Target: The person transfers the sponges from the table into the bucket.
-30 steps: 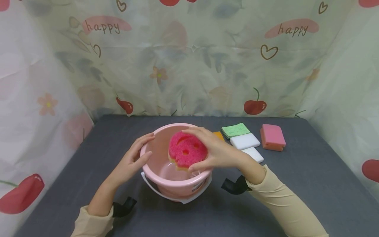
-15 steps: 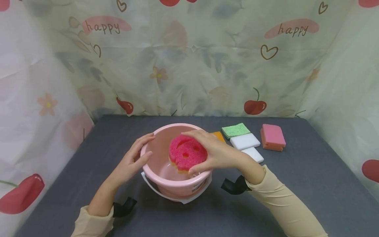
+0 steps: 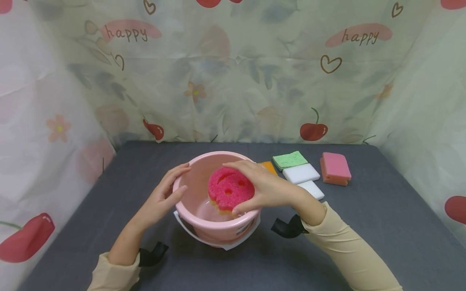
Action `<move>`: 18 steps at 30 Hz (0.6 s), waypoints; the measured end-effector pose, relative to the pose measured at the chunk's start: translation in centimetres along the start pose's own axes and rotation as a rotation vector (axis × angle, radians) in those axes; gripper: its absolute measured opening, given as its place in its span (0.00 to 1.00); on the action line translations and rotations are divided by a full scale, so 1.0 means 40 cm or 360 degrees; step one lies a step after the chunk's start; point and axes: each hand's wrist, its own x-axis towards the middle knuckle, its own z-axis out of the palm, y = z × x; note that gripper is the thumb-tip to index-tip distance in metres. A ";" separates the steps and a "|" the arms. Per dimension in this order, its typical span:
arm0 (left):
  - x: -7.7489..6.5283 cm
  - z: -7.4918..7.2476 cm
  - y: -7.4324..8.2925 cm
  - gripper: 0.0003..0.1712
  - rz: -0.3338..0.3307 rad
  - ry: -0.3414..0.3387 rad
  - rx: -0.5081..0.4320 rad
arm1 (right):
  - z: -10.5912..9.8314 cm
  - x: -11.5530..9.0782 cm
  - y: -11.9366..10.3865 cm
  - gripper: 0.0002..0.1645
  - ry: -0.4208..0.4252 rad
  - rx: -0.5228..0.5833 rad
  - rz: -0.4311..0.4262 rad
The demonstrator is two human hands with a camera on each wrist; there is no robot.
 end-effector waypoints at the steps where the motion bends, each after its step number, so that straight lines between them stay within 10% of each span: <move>1: 0.000 0.000 0.000 0.28 -0.0004 -0.0001 -0.0001 | 0.000 0.001 0.000 0.56 -0.0002 -0.0002 0.0005; 18: -0.002 0.000 0.001 0.28 -0.0004 -0.0014 -0.0007 | -0.002 -0.001 0.001 0.55 -0.0052 -0.0061 0.0045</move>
